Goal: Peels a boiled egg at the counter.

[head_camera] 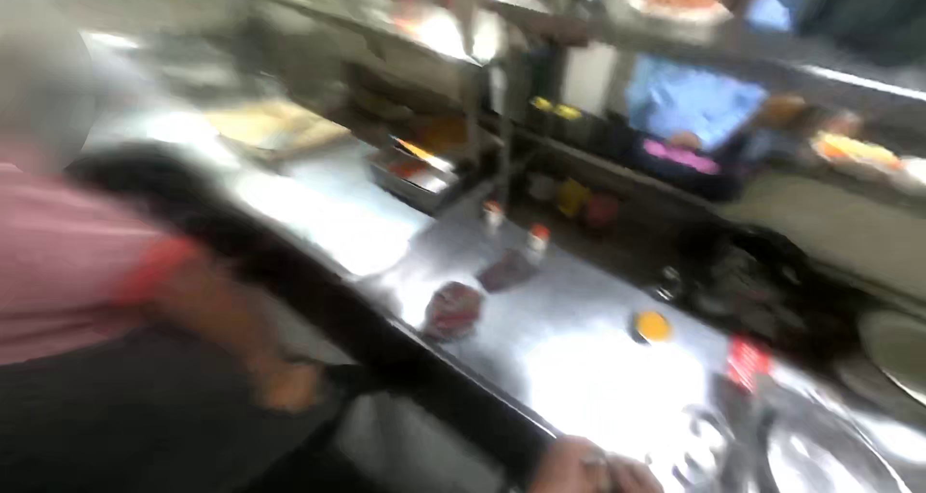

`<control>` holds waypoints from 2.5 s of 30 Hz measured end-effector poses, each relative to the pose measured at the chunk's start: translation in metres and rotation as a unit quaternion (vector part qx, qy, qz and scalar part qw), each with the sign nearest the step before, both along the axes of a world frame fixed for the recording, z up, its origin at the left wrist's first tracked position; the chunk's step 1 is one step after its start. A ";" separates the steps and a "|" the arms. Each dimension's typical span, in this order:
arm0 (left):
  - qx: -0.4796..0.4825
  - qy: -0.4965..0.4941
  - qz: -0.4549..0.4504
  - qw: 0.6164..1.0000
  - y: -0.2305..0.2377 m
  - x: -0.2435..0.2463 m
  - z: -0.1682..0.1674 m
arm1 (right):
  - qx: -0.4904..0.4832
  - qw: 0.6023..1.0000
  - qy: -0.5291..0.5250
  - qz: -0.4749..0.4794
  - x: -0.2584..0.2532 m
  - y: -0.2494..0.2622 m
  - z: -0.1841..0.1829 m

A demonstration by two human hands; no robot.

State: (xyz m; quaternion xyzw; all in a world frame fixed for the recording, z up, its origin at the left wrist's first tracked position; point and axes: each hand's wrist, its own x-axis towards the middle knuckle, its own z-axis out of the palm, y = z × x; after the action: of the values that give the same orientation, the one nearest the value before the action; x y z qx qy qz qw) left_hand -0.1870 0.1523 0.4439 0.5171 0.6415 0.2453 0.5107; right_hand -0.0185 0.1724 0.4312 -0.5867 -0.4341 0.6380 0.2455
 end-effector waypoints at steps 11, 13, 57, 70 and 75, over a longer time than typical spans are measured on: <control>-0.103 -0.199 0.011 0.975 0.013 0.013 -0.028 | -0.114 0.967 0.116 -0.196 0.032 -0.008 0.004; -0.103 -0.203 -0.008 0.974 0.014 0.015 -0.029 | -0.068 0.981 0.112 -0.144 0.041 -0.013 0.001; -0.112 -0.163 -0.105 0.975 0.027 0.039 -0.025 | 0.121 0.989 -0.050 0.065 0.083 -0.021 0.019; -0.159 -0.276 -0.041 0.947 0.030 0.033 -0.023 | 0.169 0.985 0.009 0.027 0.082 -0.023 0.011; -0.156 -0.262 -0.105 0.947 0.031 0.033 -0.017 | 0.193 0.979 -0.012 0.067 0.086 -0.022 0.010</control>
State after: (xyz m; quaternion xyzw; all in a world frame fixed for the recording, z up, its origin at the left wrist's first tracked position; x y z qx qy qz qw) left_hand -0.1536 0.1838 0.4268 0.4127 0.4578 0.2135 0.7579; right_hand 0.0676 0.1500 0.4411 -0.5051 -0.5903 0.5505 0.3056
